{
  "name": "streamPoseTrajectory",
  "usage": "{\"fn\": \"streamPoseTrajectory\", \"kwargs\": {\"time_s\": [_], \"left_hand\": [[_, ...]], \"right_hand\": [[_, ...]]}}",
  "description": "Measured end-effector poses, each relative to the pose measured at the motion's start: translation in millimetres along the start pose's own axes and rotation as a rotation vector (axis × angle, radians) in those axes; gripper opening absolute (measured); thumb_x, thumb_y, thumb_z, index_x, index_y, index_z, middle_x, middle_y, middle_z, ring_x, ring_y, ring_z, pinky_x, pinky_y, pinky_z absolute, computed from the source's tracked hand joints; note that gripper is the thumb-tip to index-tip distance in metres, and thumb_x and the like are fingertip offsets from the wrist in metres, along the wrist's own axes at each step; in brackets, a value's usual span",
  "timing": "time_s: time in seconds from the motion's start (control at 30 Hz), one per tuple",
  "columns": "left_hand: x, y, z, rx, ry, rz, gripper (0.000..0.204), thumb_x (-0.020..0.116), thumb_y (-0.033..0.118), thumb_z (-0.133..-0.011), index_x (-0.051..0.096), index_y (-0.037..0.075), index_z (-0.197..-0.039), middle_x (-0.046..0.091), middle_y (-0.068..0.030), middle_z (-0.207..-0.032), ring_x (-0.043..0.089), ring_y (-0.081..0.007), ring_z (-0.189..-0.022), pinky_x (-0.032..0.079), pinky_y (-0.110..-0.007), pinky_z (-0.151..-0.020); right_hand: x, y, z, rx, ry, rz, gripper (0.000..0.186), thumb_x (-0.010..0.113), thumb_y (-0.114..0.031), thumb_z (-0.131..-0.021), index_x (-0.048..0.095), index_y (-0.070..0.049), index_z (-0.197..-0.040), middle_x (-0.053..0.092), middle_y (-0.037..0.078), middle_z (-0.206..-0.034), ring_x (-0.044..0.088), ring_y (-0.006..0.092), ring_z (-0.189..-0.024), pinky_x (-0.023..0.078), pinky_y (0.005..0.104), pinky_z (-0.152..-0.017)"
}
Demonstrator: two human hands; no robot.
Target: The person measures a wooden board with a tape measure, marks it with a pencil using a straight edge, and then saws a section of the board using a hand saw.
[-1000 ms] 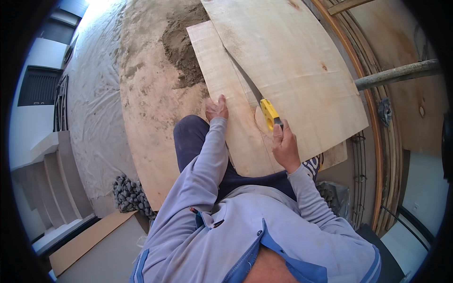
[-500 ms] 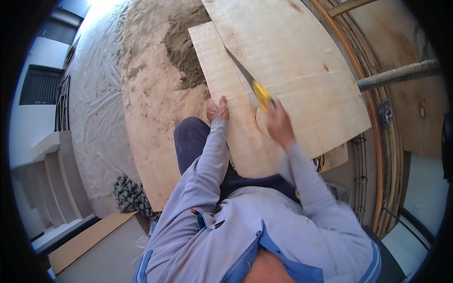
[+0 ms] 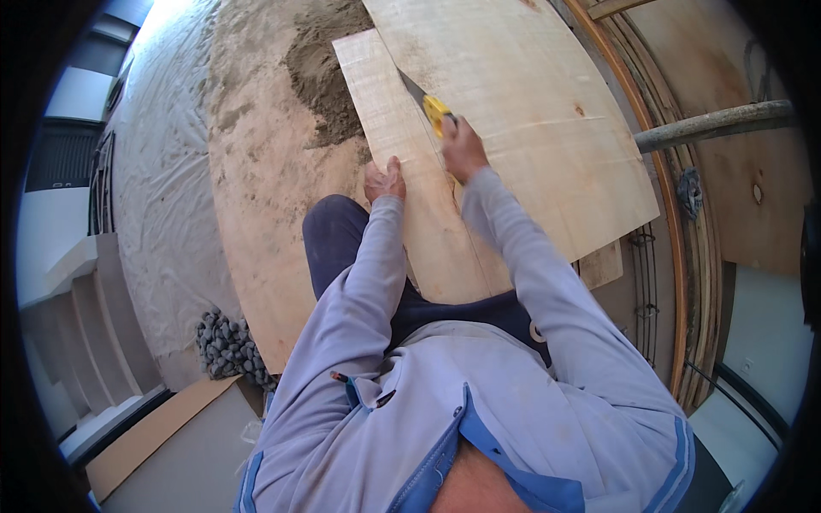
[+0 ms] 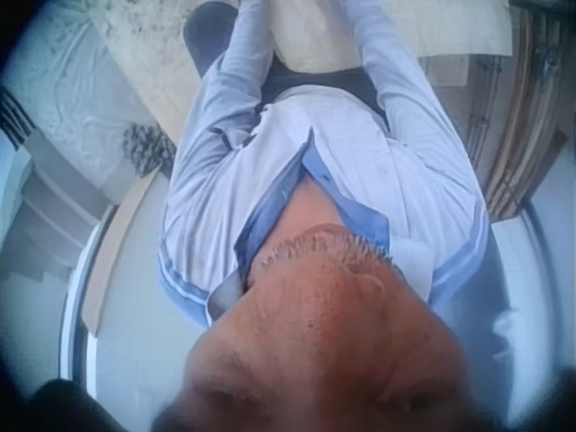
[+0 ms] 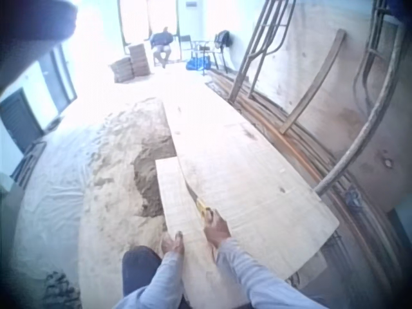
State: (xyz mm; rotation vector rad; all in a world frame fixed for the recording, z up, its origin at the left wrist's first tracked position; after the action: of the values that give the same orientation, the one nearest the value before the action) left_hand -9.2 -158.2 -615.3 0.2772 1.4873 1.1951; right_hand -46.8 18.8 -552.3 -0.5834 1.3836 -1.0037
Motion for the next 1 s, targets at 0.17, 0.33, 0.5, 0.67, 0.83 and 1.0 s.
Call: {"fn": "streamPoseTrajectory", "kwargs": {"time_s": [0.17,0.33,0.5,0.67,0.83,1.0], "left_hand": [[-21.5,-40.3,-12.5,-0.065,0.01,-0.081,0.036,0.059,0.036,-0.078,0.058,0.003,-0.093,0.062,-0.0212,-0.093,0.059,-0.0373,-0.088,0.045,-0.042,-0.079],[-17.4,-24.1,-14.0,-0.005,0.039,-0.091,0.043,0.059,0.039,-0.078,0.055,0.002,-0.098,0.06,-0.0223,-0.097,0.057,-0.0394,-0.091,0.044,-0.044,-0.081],[-1.6,-12.1,-16.9,0.038,0.075,-0.103,0.042,0.059,0.039,-0.078,0.056,0.002,-0.097,0.06,-0.0231,-0.095,0.057,-0.0395,-0.09,0.044,-0.044,-0.08],[-21.5,-26.5,-13.0,-0.074,0.024,-0.026,0.038,0.06,0.038,-0.078,0.057,0.003,-0.093,0.061,-0.0212,-0.093,0.058,-0.0378,-0.088,0.045,-0.043,-0.079],[-2.7,-3.1,-6.9,-0.001,-0.016,0.031,0.037,0.06,0.037,-0.078,0.057,0.003,-0.092,0.061,-0.0207,-0.093,0.058,-0.0371,-0.088,0.045,-0.043,-0.078],[-14.7,-33.0,-21.1,-0.039,0.049,-0.121,0.035,0.06,0.034,-0.078,0.058,0.003,-0.093,0.062,-0.0197,-0.092,0.059,-0.0356,-0.088,0.045,-0.042,-0.078]], "right_hand": [[-21.3,-10.9,104.7,-0.101,-0.072,-0.112,0.026,0.044,-0.026,-0.09,0.048,0.0,-0.095,0.057,0.028,-0.087,0.054,0.0449,-0.084,0.044,0.049,-0.066],[-39.8,2.2,110.8,-0.092,-0.077,-0.109,0.028,0.043,-0.026,-0.091,0.048,0.0,-0.096,0.057,0.028,-0.078,0.054,0.0456,-0.081,0.042,0.0493,-0.064],[13.6,-12.5,7.1,-0.148,0.056,0.033,0.028,0.04,-0.029,-0.092,0.046,-0.001,-0.093,0.057,0.027,-0.078,0.054,0.0461,-0.079,0.042,0.05,-0.065],[-61.3,1.9,163.0,-0.088,-0.07,-0.073,0.022,0.042,-0.022,-0.092,0.046,-0.001,-0.092,0.056,0.025,-0.077,0.056,0.0429,-0.077,0.042,0.0461,-0.059],[-6.1,-3.7,38.3,-0.173,0.043,-0.007,0.027,0.038,-0.027,-0.092,0.047,-0.002,-0.091,0.056,0.024,-0.076,0.054,0.0462,-0.076,0.041,0.0494,-0.062],[-23.0,-9.4,90.8,-0.124,-0.066,-0.032,0.025,0.039,-0.025,-0.092,0.047,-0.002,-0.093,0.058,0.026,-0.08,0.056,0.0439,-0.08,0.044,0.0474,-0.063]]}}
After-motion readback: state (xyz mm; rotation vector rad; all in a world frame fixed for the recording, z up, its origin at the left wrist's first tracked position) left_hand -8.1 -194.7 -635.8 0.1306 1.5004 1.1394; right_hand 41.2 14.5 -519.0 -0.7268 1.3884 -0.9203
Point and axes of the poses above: each hand's wrist, its own z-axis away from the middle knuckle, its own x-axis out of the palm, y = z × x, the point moved 4 cm from there along -z, towards the middle knuckle
